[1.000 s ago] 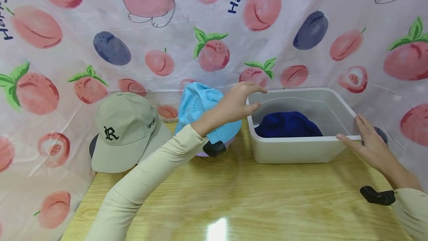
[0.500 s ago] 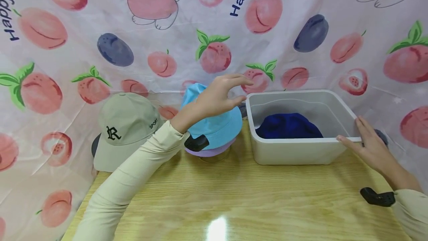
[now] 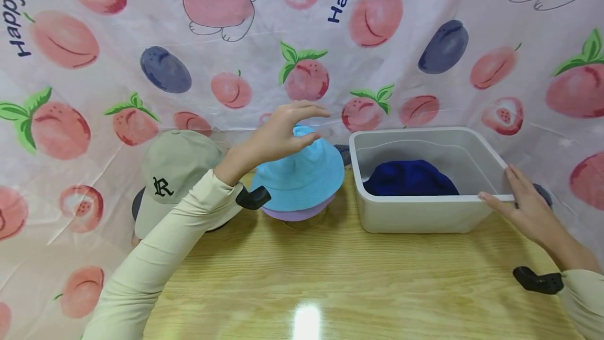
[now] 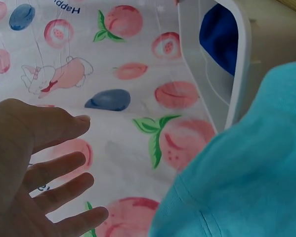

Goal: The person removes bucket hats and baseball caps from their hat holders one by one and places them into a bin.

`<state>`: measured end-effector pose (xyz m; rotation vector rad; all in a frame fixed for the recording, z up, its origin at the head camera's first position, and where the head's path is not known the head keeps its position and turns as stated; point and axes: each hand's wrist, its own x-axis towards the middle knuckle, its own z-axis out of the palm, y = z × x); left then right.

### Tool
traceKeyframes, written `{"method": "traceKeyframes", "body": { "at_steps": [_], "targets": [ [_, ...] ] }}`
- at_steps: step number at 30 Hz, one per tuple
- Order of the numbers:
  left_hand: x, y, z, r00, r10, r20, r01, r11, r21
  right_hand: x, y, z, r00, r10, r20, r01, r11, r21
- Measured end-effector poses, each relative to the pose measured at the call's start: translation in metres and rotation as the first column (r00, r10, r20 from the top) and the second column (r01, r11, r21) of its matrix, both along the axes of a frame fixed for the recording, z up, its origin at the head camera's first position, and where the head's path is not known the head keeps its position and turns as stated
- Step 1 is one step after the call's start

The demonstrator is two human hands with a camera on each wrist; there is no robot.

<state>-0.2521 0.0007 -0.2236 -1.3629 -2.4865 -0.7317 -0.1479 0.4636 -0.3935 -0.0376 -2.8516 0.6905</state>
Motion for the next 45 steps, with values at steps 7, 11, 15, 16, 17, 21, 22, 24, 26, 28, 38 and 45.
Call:
{"method": "traceKeyframes", "body": {
  "at_steps": [7, 11, 15, 16, 17, 21, 22, 24, 26, 28, 38, 45],
  "targets": [
    [-0.005, -0.013, -0.003, 0.999, 0.036, 0.006, -0.036, 0.999, -0.036, -0.001, 0.002, -0.001, 1.000, 0.017, -0.013, -0.018, 1.000, -0.010],
    [-0.006, -0.020, -0.004, 0.998, 0.055, 0.022, -0.054, 0.997, -0.047, -0.001, 0.002, -0.002, 1.000, 0.023, -0.018, -0.023, 1.000, -0.008],
    [-0.008, -0.026, -0.006, 0.998, 0.050, 0.028, -0.048, 0.998, -0.051, -0.001, 0.001, -0.001, 1.000, 0.022, -0.020, -0.022, 1.000, -0.006],
    [-0.008, -0.028, -0.007, 0.999, 0.046, 0.028, -0.044, 0.997, -0.056, -0.001, 0.001, -0.001, 1.000, 0.020, -0.020, -0.020, 1.000, -0.004],
    [-0.008, -0.029, -0.008, 0.999, 0.042, 0.028, -0.040, 0.997, -0.060, -0.001, 0.001, -0.001, 1.000, 0.016, -0.019, -0.016, 1.000, -0.001],
    [-0.010, -0.035, -0.010, 0.999, 0.044, 0.029, -0.041, 0.995, -0.093, 0.000, 0.000, -0.001, 1.000, 0.001, -0.015, -0.001, 1.000, 0.003],
    [-0.011, -0.036, -0.010, 0.998, 0.046, 0.032, -0.042, 0.994, -0.100, 0.001, 0.000, -0.001, 1.000, -0.002, -0.013, 0.002, 1.000, 0.005],
    [-0.012, -0.038, -0.011, 0.998, 0.048, 0.037, -0.044, 0.993, -0.108, 0.001, 0.000, -0.002, 1.000, -0.004, -0.013, 0.004, 1.000, 0.005],
    [-0.014, -0.041, -0.012, 0.998, 0.046, 0.045, -0.040, 0.993, -0.113, 0.001, 0.000, -0.002, 1.000, -0.004, -0.012, 0.004, 1.000, 0.004],
    [-0.017, -0.044, -0.014, 0.998, 0.042, 0.055, -0.036, 0.993, -0.113, 0.001, 0.000, -0.002, 1.000, -0.001, -0.014, 0.001, 1.000, 0.005],
    [-0.037, -0.058, -0.025, 0.990, 0.086, 0.113, -0.071, 0.989, -0.130, 0.000, 0.003, -0.003, 1.000, 0.007, -0.016, -0.007, 1.000, -0.006],
    [-0.048, -0.063, -0.033, 0.991, 0.099, 0.088, -0.086, 0.987, -0.137, 0.000, 0.002, -0.002, 1.000, 0.008, -0.011, -0.008, 1.000, -0.019]
  ]
}}
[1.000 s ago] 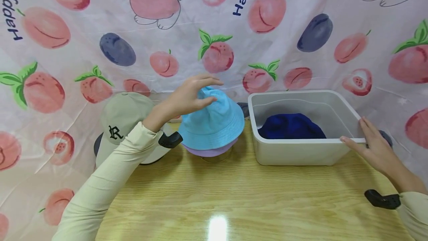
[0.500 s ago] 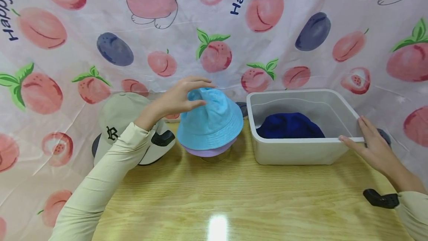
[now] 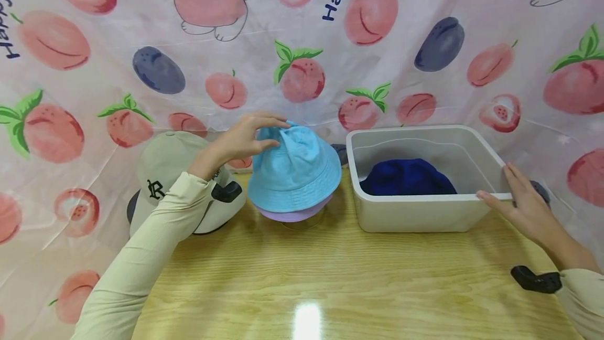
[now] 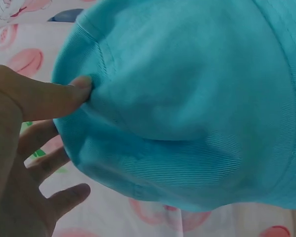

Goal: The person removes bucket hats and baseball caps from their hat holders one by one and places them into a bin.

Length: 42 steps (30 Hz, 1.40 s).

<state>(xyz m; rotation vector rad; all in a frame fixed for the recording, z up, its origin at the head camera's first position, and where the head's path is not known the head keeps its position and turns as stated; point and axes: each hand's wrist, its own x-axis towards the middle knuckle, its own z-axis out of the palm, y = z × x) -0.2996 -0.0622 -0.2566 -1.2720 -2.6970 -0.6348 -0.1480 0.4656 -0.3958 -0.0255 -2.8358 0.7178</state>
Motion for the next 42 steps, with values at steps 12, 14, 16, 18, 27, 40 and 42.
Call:
{"method": "traceKeyframes", "body": {
  "at_steps": [12, 14, 16, 18, 27, 40, 42],
  "targets": [
    [-0.010, 0.006, -0.013, 0.994, -0.072, -0.085, 0.083, 0.987, 0.138, 0.000, 0.001, 0.001, 1.000, -0.006, 0.011, 0.006, 1.000, -0.006],
    [-0.011, 0.007, -0.014, 0.991, -0.074, -0.115, 0.094, 0.980, 0.178, -0.001, 0.001, 0.001, 1.000, -0.006, 0.007, 0.006, 1.000, -0.008],
    [-0.012, 0.007, -0.015, 0.988, -0.069, -0.141, 0.098, 0.974, 0.204, -0.002, 0.002, 0.001, 1.000, -0.002, 0.001, 0.002, 1.000, -0.007],
    [-0.013, 0.007, -0.016, 0.987, -0.061, -0.148, 0.093, 0.972, 0.217, -0.002, 0.002, 0.001, 1.000, 0.002, -0.001, -0.002, 1.000, -0.007],
    [-0.012, 0.006, -0.016, 0.993, -0.014, -0.117, 0.041, 0.972, 0.231, -0.001, 0.001, 0.000, 1.000, -0.009, -0.008, 0.008, 1.000, -0.022],
    [-0.010, 0.007, -0.006, 0.974, -0.012, -0.226, 0.080, 0.952, 0.296, 0.001, 0.000, -0.003, 1.000, -0.004, -0.014, 0.004, 0.999, -0.035],
    [-0.009, 0.007, -0.003, 0.971, -0.004, -0.239, 0.081, 0.947, 0.311, 0.001, 0.000, -0.003, 1.000, -0.004, -0.020, 0.004, 0.999, -0.034]
  ]
}}
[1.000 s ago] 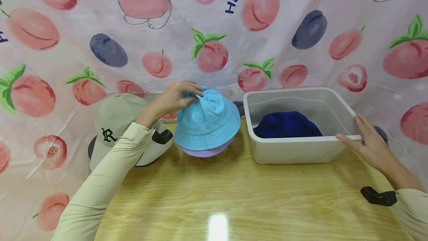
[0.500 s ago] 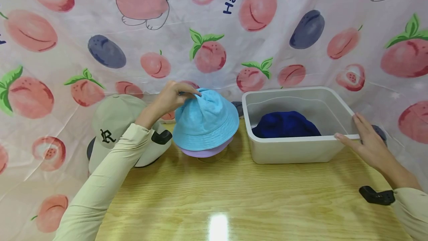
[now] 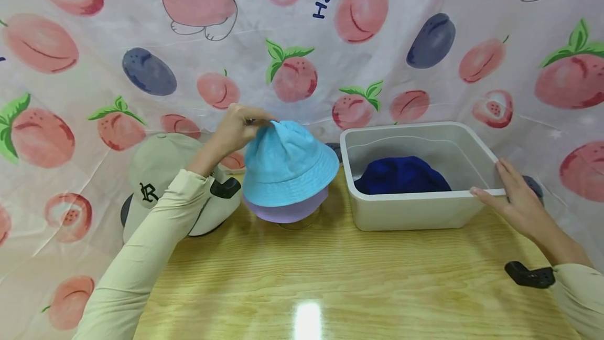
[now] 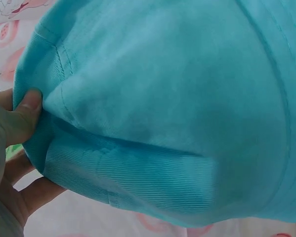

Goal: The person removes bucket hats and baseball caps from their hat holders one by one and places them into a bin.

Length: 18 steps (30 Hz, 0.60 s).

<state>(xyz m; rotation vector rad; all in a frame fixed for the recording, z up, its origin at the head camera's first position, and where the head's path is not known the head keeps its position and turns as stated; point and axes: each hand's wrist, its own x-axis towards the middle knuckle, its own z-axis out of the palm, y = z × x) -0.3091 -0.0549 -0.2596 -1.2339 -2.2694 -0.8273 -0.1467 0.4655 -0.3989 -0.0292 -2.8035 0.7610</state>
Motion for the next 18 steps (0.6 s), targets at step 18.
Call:
{"method": "traceKeyframes", "body": {
  "at_steps": [18],
  "targets": [
    [0.008, 0.012, 0.019, 0.992, 0.034, -0.123, -0.020, 0.994, 0.112, -0.002, 0.000, 0.002, 1.000, 0.013, 0.002, -0.013, 1.000, -0.004]
  ]
}}
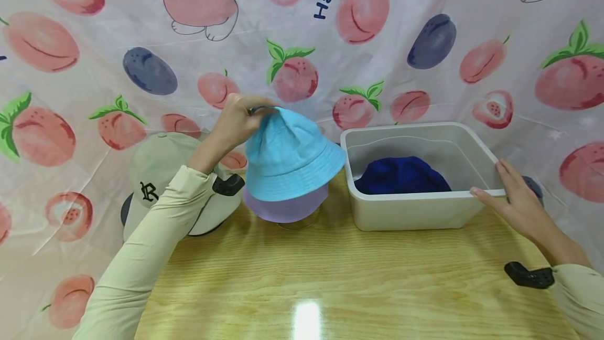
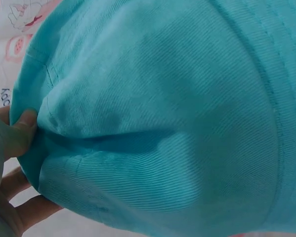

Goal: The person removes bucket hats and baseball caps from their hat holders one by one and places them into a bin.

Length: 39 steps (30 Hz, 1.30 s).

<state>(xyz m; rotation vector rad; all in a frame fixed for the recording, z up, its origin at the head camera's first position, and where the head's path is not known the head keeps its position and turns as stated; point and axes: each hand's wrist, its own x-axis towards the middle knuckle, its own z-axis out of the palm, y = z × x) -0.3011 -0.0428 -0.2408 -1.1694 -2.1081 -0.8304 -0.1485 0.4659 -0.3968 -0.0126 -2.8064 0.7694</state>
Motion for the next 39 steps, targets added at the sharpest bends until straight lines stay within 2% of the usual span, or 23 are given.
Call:
{"method": "traceKeyframes", "body": {
  "at_steps": [14, 22, 29, 39],
  "targets": [
    [0.015, 0.018, 0.017, 0.994, 0.103, -0.032, -0.103, 0.995, -0.003, -0.001, 0.000, 0.001, 1.000, -0.013, 0.018, 0.013, 1.000, 0.009],
    [0.024, 0.028, 0.029, 0.990, 0.128, -0.058, -0.128, 0.992, 0.001, -0.001, -0.002, 0.003, 1.000, -0.013, 0.024, 0.013, 1.000, -0.003],
    [0.031, 0.040, 0.037, 0.985, 0.164, -0.048, -0.163, 0.987, 0.006, -0.001, -0.002, 0.001, 0.999, -0.031, 0.027, 0.031, 0.999, -0.007],
    [0.041, 0.059, 0.046, 0.983, 0.161, -0.092, -0.160, 0.987, 0.014, -0.001, -0.002, -0.003, 1.000, -0.029, 0.007, 0.029, 0.999, -0.015]
  ]
}}
